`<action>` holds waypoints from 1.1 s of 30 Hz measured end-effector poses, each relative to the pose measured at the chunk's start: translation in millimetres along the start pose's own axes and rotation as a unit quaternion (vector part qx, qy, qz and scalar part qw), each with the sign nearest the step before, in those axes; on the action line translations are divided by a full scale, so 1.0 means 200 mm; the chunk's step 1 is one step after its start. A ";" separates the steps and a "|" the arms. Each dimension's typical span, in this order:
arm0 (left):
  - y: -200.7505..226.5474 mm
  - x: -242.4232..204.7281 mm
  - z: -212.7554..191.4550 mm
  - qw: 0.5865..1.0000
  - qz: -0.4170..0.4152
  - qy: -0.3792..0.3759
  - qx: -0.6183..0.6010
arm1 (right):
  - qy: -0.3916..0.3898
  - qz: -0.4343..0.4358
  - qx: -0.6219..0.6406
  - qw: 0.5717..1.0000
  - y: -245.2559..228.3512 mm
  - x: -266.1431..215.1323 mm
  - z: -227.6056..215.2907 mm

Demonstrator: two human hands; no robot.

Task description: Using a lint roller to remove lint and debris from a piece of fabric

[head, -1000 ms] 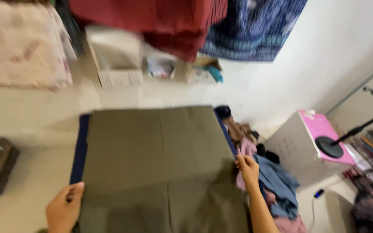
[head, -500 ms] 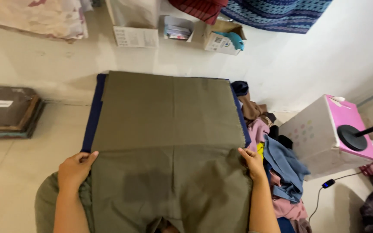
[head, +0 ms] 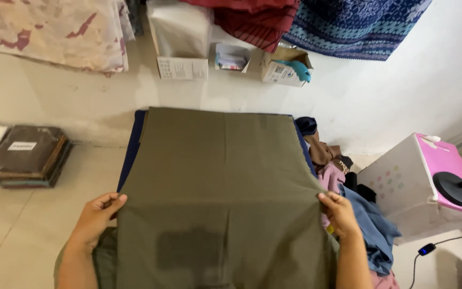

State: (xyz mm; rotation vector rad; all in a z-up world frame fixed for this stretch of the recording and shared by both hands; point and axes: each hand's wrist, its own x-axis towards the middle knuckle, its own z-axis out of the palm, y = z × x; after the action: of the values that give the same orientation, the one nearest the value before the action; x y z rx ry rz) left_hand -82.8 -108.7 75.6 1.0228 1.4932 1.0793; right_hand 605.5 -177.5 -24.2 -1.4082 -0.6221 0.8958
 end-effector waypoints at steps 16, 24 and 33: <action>0.50 1.37 0.33 0.969 0.218 0.070 -0.092 | 0.058 -0.219 -0.108 0.968 -0.91 0.93 0.85; 0.15 1.84 0.60 0.955 0.217 0.151 0.134 | 0.142 -0.257 -0.384 0.875 -0.36 1.36 0.95; 0.00 1.85 0.66 0.730 0.313 0.282 0.538 | 0.180 -0.332 -0.591 0.713 -0.16 1.36 1.01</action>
State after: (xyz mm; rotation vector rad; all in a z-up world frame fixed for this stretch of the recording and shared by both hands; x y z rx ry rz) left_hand -10.3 263.3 -25.3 2.2825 2.4790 0.9512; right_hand 594.1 162.5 -10.3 -2.1359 -1.3935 -0.5424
